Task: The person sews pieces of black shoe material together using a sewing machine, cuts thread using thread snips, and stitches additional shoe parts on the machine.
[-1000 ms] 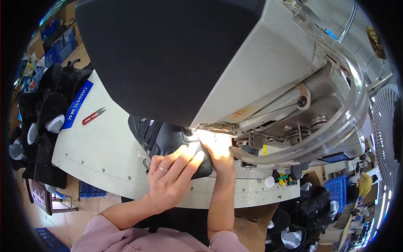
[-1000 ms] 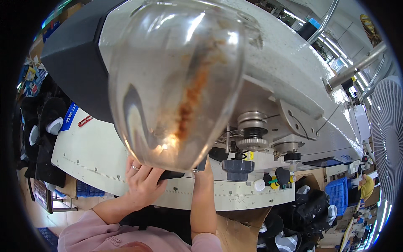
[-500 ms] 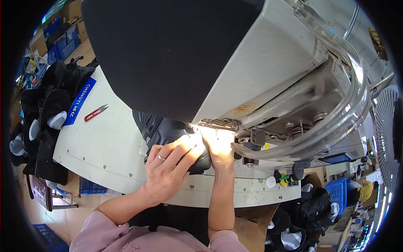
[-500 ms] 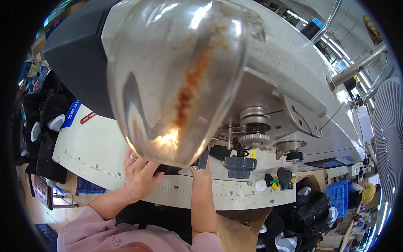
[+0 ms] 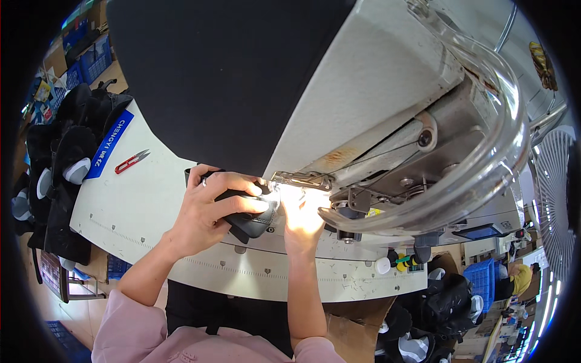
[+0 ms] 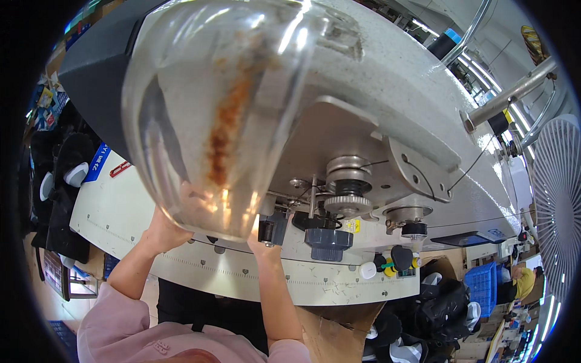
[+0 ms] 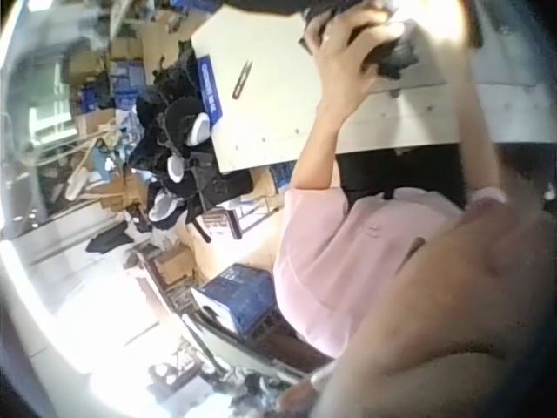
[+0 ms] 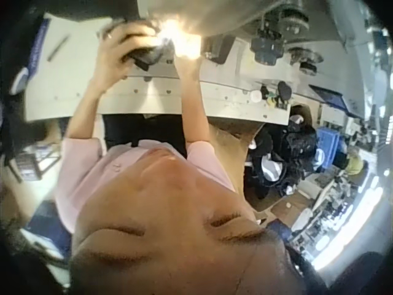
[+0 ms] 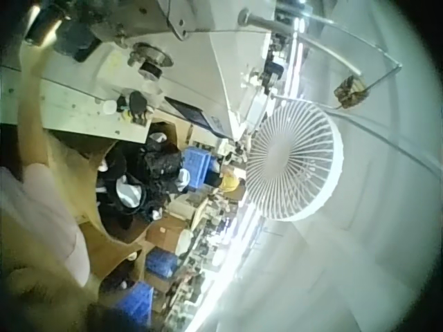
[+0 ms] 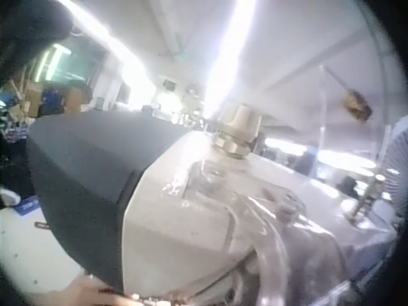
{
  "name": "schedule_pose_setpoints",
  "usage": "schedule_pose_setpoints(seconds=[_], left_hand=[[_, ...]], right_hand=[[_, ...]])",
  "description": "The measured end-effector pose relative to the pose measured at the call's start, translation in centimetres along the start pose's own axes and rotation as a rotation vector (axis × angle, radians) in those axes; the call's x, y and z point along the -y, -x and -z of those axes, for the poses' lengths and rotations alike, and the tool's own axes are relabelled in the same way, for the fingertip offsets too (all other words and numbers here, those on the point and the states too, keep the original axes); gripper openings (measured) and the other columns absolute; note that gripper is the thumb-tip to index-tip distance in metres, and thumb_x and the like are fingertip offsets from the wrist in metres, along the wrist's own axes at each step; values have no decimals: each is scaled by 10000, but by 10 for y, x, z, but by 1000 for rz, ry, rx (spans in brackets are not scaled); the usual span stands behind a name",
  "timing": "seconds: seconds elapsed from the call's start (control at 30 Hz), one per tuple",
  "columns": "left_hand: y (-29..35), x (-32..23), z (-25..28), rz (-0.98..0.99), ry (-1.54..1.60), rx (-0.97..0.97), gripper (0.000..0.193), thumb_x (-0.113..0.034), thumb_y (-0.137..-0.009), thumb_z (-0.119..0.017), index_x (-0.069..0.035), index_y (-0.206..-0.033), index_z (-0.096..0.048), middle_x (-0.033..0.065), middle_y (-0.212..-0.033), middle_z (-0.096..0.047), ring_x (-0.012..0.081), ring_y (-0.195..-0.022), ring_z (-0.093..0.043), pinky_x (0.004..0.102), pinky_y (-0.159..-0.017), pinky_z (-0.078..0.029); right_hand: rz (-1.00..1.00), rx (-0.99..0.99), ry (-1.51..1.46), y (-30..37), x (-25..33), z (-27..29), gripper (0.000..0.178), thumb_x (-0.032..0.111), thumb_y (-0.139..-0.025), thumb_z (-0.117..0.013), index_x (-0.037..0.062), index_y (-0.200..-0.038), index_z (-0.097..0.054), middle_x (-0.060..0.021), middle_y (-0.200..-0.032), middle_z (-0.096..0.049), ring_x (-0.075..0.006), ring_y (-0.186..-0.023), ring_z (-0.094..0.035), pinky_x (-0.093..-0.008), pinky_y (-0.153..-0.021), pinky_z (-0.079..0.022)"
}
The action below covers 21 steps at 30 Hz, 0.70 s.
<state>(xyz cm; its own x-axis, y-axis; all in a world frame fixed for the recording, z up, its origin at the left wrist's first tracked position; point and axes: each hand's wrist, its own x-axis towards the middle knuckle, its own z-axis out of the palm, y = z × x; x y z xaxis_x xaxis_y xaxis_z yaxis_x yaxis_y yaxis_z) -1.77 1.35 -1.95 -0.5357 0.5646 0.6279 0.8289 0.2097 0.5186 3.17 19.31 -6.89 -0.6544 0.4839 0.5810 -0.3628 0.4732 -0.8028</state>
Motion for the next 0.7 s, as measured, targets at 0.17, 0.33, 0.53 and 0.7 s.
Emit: schedule_pose_setpoints(seconds=[0.17,0.33,0.53,0.7], left_hand=[[-16,11,6,40,247,36,501,178,-532,-592,-150,-889,-720,6,-1068,-679,190,-1038,-609,345,-931,-382],[-27,24,5,183,578,66,499,250,-557,-542,-98,-855,-740,89,-949,-731,220,-983,-682,301,-874,-517],[-17,36,-7,195,620,-4,474,237,-570,-552,-94,-851,-742,91,-928,-736,206,-946,-693,291,-863,-515],[-28,19,-4,163,555,-45,408,214,-570,-561,-77,-807,-718,94,-909,-732,223,-897,-701,284,-805,-527]], right_hand=[[-122,-97,-108,2,15,-9,160,31,-823,-645,-44,-935,-560,-86,-857,-563,-178,-775,-534,-322,-685,-443],[-33,-125,140,-1,38,-13,258,76,-784,-666,-63,-971,-554,-150,-913,-578,-243,-818,-563,-357,-739,-463],[-228,-48,-124,-4,25,-8,178,24,-780,-643,-45,-914,-548,-99,-866,-586,-186,-787,-573,-311,-699,-477],[-94,46,-121,5,-12,-3,145,-27,-791,-605,-34,-914,-529,-73,-872,-575,-140,-794,-562,-272,-678,-476]])
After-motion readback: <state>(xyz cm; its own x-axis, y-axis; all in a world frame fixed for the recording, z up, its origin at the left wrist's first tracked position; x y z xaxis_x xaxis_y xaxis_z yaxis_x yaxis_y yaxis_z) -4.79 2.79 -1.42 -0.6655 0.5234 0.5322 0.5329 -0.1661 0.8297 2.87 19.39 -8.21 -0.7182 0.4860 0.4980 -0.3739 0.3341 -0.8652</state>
